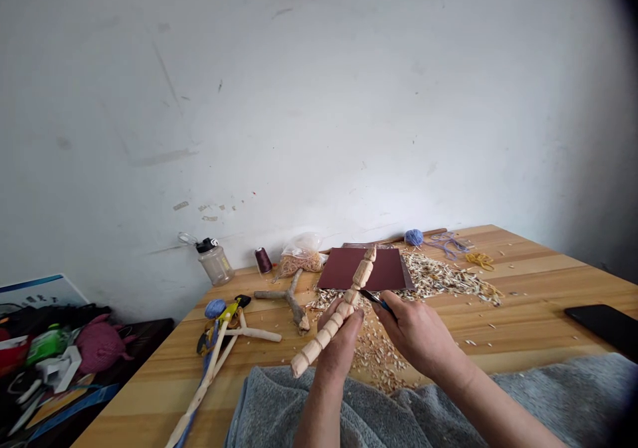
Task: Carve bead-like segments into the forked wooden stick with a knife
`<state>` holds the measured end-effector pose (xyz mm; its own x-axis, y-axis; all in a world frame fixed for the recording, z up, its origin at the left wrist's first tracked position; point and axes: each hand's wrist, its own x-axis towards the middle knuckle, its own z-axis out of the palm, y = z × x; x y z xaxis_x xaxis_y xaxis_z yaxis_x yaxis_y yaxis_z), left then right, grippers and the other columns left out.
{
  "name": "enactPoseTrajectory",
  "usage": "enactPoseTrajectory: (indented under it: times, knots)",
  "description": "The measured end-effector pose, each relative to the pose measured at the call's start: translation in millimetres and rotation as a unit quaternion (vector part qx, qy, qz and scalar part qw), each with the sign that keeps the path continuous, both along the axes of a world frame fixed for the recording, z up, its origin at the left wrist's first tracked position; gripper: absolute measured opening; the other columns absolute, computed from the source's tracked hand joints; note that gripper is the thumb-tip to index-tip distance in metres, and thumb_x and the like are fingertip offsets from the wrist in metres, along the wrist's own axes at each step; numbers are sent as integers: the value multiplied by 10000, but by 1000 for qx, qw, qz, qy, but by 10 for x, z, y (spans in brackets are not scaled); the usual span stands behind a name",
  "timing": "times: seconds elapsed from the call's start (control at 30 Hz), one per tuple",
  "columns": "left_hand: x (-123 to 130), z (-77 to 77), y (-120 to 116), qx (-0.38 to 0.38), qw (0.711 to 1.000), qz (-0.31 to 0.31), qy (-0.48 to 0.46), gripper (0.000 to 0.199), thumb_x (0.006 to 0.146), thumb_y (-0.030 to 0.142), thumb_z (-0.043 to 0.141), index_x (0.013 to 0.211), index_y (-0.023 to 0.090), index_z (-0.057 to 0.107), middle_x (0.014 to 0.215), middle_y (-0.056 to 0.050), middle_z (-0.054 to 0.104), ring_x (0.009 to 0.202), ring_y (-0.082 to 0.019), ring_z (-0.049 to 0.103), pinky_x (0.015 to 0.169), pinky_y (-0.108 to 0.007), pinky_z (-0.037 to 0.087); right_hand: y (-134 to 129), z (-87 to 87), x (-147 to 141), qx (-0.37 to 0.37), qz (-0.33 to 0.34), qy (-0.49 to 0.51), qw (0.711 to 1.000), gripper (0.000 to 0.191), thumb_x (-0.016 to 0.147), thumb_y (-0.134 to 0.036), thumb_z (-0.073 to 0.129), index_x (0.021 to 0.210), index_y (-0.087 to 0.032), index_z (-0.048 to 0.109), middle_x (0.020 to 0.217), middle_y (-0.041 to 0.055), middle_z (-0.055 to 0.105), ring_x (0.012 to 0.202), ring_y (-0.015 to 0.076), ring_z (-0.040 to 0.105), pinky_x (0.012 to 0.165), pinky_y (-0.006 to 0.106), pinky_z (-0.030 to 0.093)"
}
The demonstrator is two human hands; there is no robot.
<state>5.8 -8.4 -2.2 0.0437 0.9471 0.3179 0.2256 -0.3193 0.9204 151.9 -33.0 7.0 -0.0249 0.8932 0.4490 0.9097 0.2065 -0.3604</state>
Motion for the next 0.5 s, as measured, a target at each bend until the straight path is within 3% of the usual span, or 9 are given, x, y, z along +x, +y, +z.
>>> enactPoseTrajectory:
  times: [0.23, 0.5]
  knots:
    - [14, 56, -28, -7, 1000, 13, 18, 74, 748, 241, 539, 701, 193, 510, 615, 40, 442, 597, -111, 387, 576, -211, 361, -14, 10, -2, -9, -1, 3, 1000, 286, 920, -392, 307, 776, -229, 493, 617, 4, 620, 520, 145, 560, 491, 265, 164]
    - [11, -26, 13, -6, 1000, 14, 14, 98, 742, 240, 535, 668, 201, 484, 607, 42, 447, 597, -115, 404, 584, -218, 363, 0, -30, -9, 0, -14, -22, 1000, 293, 922, -398, 299, 793, -225, 497, 645, 22, 634, 541, 147, 574, 493, 276, 156]
